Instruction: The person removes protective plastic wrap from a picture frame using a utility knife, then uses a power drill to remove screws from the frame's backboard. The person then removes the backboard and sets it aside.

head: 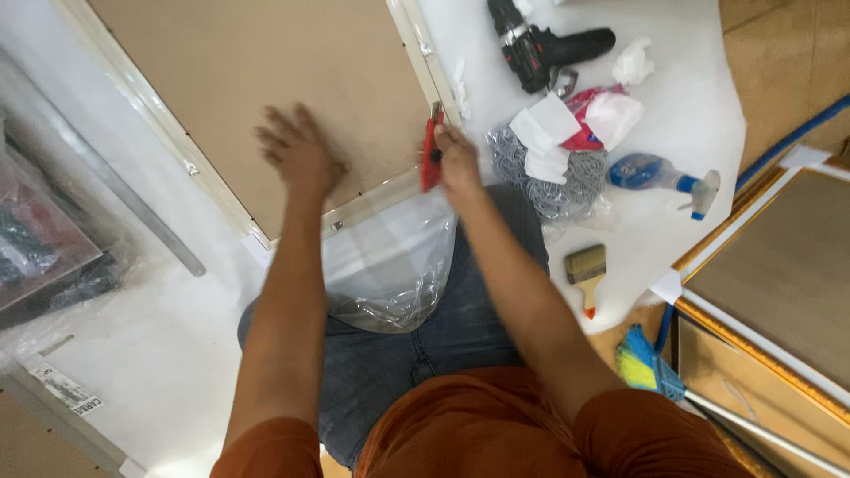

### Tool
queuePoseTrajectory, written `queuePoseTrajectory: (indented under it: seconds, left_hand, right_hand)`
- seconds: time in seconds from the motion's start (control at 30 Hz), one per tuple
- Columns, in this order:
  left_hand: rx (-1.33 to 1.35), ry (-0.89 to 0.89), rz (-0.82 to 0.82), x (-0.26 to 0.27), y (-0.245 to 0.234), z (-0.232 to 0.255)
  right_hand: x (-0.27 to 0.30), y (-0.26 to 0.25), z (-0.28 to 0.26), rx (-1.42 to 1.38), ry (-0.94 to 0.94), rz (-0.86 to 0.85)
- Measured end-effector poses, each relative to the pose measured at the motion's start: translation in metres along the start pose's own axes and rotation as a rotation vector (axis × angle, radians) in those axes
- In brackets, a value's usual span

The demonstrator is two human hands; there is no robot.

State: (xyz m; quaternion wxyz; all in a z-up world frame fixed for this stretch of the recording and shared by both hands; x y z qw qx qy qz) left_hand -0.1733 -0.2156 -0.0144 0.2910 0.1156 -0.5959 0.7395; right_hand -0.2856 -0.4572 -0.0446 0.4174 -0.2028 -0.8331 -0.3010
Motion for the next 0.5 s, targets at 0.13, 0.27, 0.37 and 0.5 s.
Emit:
queuePoseTrajectory:
  seconds: [0.13,0.27,0.37,0.5]
  left_hand:
    - [-0.116,0.532,0.236,0.033,0.032,0.066]
    - [0.116,0.382,-0.025,0.058,0.054,0.095]
    - [0.117,0.347,-0.064,0.064,0.048,0.109]
    - [0.111,0.361,-0.089,0.066,0.050,0.114]
  right_hand:
    - [0.022,0.019,-0.081,1.396,-0.464,0.212]
    - [0.019,0.046,-0.092,2.149,-0.763,-0.005]
    - [0.012,0.059,-0.095,2.286,-0.911,-0.116]
    - [0.001,0.058,-0.091,2.413,-0.724,-0.216]
Point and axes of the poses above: each hand's wrist, its own x-axis away from the middle knuckle, its own y-axis out of the palm, z = x × y, the point moved 5 cm from there along -x, towards the middle knuckle, and after that the axes turned 12 degrees about y, right-handed, at the moved point
